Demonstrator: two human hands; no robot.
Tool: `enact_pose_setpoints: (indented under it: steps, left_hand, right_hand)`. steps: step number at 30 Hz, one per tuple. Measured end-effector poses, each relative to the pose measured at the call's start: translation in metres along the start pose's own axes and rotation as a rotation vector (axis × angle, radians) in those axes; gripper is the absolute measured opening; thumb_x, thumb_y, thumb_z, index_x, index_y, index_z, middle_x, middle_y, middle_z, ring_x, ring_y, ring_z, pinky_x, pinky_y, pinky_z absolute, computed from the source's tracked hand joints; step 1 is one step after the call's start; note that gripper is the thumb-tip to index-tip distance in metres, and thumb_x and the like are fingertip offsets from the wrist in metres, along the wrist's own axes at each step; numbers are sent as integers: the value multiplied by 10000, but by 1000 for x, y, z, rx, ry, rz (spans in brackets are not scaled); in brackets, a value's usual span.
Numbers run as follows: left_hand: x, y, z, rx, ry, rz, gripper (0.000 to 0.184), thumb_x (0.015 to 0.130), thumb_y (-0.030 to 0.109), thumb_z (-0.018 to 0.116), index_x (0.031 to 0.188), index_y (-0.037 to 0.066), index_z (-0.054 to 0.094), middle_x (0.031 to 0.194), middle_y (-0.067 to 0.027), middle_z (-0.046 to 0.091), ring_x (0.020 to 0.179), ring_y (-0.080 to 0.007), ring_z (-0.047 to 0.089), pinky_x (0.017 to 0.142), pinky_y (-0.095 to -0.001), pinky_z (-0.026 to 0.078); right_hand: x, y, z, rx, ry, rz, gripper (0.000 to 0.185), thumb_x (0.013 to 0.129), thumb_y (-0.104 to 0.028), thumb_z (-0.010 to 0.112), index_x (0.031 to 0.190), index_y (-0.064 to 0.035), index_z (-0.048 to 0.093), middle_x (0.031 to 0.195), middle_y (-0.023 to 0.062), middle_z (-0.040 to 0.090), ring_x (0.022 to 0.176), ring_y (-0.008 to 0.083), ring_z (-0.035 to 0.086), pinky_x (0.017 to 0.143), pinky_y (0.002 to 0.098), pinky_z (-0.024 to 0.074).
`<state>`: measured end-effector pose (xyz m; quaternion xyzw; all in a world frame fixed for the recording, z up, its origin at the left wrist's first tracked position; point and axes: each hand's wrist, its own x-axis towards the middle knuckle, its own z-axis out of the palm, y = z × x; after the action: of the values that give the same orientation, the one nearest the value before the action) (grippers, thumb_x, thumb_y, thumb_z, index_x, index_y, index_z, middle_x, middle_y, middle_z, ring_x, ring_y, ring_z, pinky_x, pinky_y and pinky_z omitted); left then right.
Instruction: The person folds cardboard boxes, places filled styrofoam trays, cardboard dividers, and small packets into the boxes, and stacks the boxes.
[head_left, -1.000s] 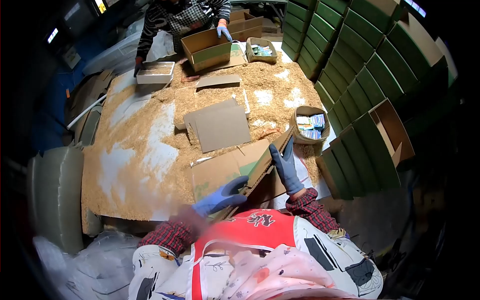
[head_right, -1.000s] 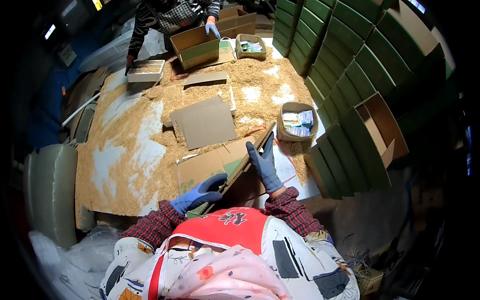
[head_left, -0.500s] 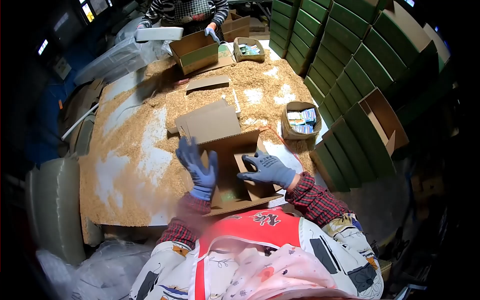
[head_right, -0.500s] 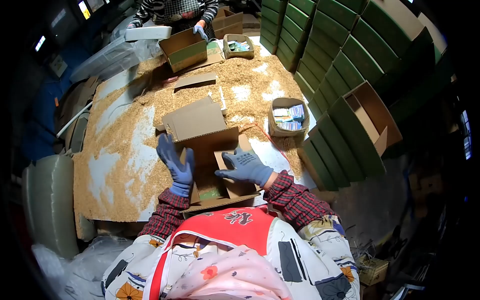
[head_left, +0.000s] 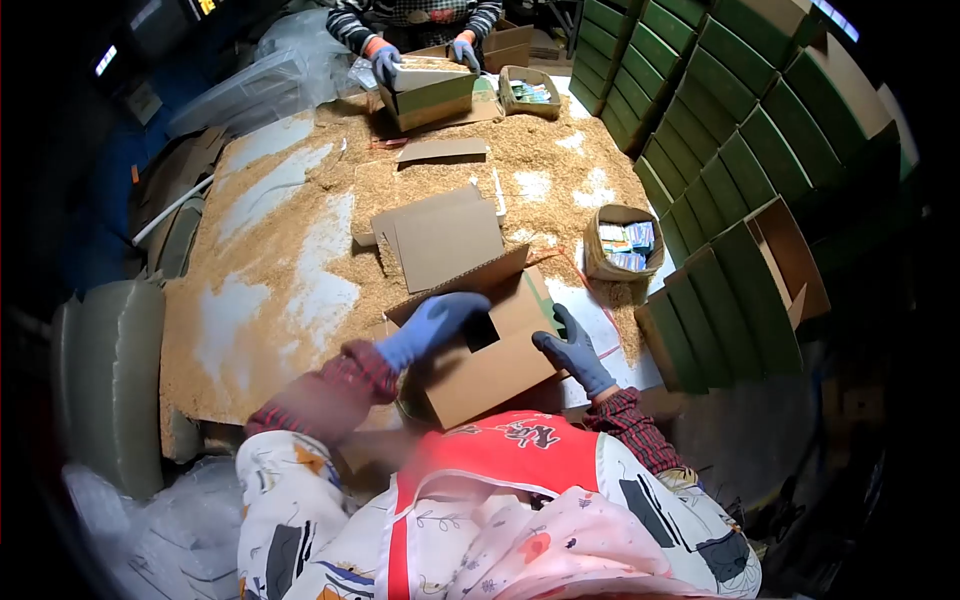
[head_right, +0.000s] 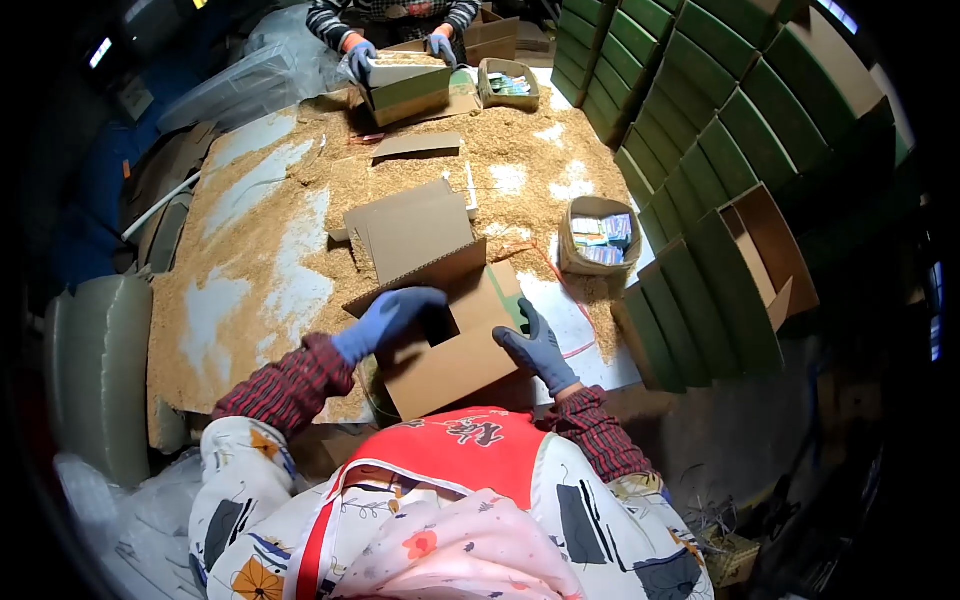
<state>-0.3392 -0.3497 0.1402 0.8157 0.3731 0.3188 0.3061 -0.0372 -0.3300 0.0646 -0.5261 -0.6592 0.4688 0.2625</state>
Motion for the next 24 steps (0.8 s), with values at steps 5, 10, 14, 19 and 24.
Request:
enact_pose_setpoints:
  steps: [5, 10, 14, 19, 24]
  left_hand:
    - [-91, -10, -11, 481, -415, 330, 729, 825, 569, 585, 1367, 103, 445, 1412, -189, 403, 1293, -380, 401, 1083, -518, 308]
    - [-59, -49, -18, -46, 486, -251, 614, 925, 508, 498, 1325, 42, 483, 1339, -189, 495, 1226, -328, 483, 1040, -467, 383]
    - [-79, -159, 63, -556, 532, -807, 539, 947, 447, 486, 1329, 67, 491, 1249, -181, 567, 1136, -322, 547, 966, -416, 436]
    - [-65, -168, 13, 266, 195, -1024, 442, 916, 371, 526, 1240, 72, 550, 1131, -164, 612, 1078, -299, 574, 914, -390, 467]
    - [-25, -264, -36, 5, 767, -1016, 467, 907, 341, 596, 1178, -35, 539, 1067, -221, 629, 1003, -314, 593, 906, -401, 450]
  right_hand:
    - [7, 3, -7, 408, -205, 183, 718, 913, -428, 590, 1430, 7, 347, 1410, 125, 438, 1259, 192, 439, 1039, 329, 364]
    - [17, -77, -65, 672, -354, -121, 806, 898, -492, 581, 1473, -19, 272, 1465, 118, 380, 1351, 190, 338, 1131, 329, 226]
    - [26, -101, -42, 89, 27, -249, 778, 789, -268, 702, 1428, -10, 341, 1405, 166, 451, 1337, 249, 389, 1101, 341, 295]
    - [84, -18, -13, -476, 163, 44, 485, 793, -185, 552, 1256, -49, 506, 1088, 245, 625, 1020, 394, 602, 911, 435, 469]
    - [112, -3, 5, -655, 119, 69, 455, 795, -304, 566, 1171, -49, 543, 1037, 250, 636, 972, 398, 614, 854, 461, 484]
